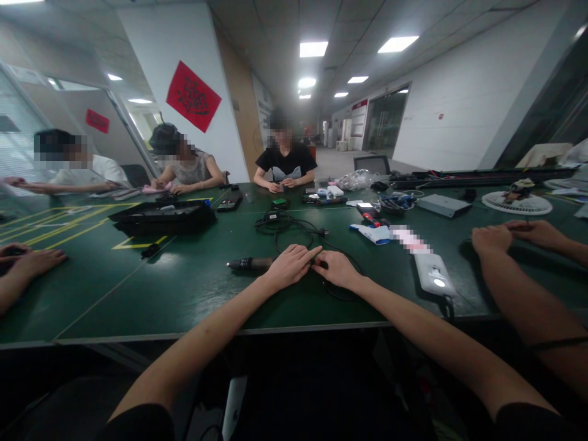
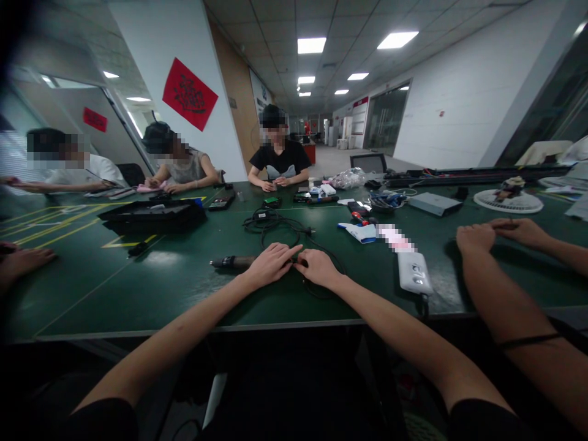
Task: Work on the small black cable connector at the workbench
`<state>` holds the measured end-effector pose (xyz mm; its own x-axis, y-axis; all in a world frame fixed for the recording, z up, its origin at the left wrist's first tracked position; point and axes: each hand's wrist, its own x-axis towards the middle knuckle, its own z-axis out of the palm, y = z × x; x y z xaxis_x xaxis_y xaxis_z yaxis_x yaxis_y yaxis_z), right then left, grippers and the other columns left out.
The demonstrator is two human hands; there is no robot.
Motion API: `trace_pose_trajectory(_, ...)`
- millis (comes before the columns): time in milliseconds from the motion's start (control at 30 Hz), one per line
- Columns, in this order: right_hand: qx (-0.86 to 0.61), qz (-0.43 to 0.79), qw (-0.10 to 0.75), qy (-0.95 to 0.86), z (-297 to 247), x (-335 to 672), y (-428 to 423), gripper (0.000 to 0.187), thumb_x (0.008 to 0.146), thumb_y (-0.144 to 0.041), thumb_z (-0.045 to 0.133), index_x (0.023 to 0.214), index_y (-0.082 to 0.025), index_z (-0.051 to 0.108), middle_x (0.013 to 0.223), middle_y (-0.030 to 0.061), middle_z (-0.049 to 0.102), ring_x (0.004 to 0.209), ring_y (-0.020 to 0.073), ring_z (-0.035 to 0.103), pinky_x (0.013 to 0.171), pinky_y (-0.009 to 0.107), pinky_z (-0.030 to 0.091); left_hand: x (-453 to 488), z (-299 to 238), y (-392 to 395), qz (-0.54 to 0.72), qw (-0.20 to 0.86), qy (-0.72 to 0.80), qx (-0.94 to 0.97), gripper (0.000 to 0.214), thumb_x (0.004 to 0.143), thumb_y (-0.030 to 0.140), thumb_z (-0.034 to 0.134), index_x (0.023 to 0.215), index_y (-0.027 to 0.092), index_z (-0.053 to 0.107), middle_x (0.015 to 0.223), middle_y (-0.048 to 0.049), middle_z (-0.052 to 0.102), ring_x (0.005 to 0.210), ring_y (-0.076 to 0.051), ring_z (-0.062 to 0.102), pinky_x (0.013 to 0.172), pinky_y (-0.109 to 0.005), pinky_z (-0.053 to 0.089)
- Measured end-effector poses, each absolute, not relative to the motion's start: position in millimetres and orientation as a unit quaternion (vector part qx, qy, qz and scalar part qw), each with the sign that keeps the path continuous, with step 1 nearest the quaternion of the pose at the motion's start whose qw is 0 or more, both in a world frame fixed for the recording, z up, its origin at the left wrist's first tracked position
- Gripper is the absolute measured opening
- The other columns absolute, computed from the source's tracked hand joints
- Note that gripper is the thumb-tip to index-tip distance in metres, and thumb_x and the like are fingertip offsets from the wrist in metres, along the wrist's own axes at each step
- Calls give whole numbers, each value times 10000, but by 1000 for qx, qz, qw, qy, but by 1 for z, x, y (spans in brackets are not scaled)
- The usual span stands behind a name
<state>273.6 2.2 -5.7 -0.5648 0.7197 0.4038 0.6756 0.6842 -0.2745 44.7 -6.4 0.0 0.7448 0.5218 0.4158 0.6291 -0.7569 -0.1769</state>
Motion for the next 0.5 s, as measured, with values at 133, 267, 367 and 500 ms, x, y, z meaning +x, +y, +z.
trace_pose_trajectory(133, -394, 53, 255, -881, -4, 274, 1, 107, 965, -281, 702, 934, -184, 738, 1008, 62, 752, 887, 192, 674, 811, 291, 465, 45, 1, -7, -160, 160, -294, -929, 674, 1025, 208, 455, 1656, 200, 217, 1219, -95, 635, 1217, -250, 567, 1113, -425, 413)
trace_pose_trajectory(267, -393, 53, 250, -883, -3, 274, 0, 127, 965, -287, 699, 893, -187, 731, 949, 56, 745, 862, 192, 673, 791, 290, 463, 45, 1, -7, -162, 170, -312, -921, 640, 1040, 232, 441, 1646, 193, 241, 1146, -90, 647, 1164, -250, 589, 1083, -429, 432)
trace_pose_trajectory(367, -398, 53, 252, -881, -3, 273, 0, 123, 965, -288, 701, 904, -187, 736, 973, 59, 750, 879, 193, 676, 803, 287, 467, 45, 2, -8, -164, 165, -296, -927, 657, 1024, 216, 455, 1646, 209, 243, 1219, -98, 637, 1232, -252, 567, 1110, -432, 416)
trace_pose_trajectory(500, -399, 58, 247, -881, -2, 273, 0, 113, 962, -279, 705, 907, -186, 740, 979, 60, 750, 881, 188, 675, 805, 282, 464, 45, 0, -6, -156, 171, -302, -925, 669, 1019, 204, 461, 1649, 214, 237, 1204, -89, 642, 1212, -247, 572, 1108, -427, 413)
